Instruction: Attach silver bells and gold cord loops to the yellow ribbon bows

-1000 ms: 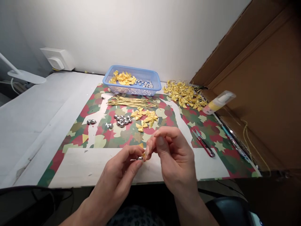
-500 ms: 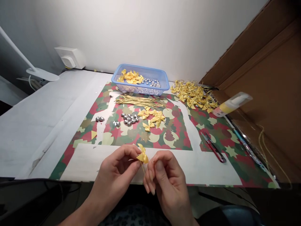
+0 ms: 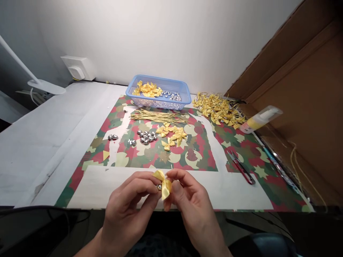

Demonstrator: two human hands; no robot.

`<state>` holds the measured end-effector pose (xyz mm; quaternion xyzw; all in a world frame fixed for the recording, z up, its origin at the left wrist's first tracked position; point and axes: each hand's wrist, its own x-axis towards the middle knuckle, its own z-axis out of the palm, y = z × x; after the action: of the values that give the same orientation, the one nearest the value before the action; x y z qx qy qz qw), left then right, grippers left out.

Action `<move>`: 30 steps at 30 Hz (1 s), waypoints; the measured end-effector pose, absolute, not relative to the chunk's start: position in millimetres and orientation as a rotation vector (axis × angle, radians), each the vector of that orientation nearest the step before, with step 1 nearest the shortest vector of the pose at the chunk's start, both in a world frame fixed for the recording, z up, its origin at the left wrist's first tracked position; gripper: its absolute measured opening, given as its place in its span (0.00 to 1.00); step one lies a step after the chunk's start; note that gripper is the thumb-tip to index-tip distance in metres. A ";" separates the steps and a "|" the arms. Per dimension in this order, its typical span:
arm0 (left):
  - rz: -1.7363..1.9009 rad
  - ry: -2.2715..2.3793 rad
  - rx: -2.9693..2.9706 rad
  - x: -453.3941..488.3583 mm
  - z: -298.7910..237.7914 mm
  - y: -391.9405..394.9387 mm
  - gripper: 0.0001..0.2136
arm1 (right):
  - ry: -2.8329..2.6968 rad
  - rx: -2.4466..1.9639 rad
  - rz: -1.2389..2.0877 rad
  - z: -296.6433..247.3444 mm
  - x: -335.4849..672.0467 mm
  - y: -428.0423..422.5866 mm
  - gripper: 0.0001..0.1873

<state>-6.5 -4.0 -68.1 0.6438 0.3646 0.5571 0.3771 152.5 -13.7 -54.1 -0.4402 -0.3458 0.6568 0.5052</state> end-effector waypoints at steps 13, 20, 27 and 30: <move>1.233 0.970 1.157 -1.4 -61.9 -10.5 0.10 | -1.614 -1.201 0.609 -39.5 168.2 -3.1 0.09; 1.257 0.921 1.042 2.5 -63.9 -7.3 0.24 | -1.738 -1.048 0.576 -37.5 171.7 -0.3 0.15; 1.083 0.866 1.019 -1.8 -59.0 -6.3 0.18 | -1.821 -0.987 0.643 -33.6 178.5 1.7 0.17; 1.063 0.978 1.036 -1.4 -53.4 -2.9 0.10 | -1.829 -0.995 0.611 -31.5 177.8 3.2 0.17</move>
<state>-1.4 -2.9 -53.4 0.4523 0.4272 0.4644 0.6303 177.8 3.2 -31.5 -0.4054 -0.7454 0.2492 0.4669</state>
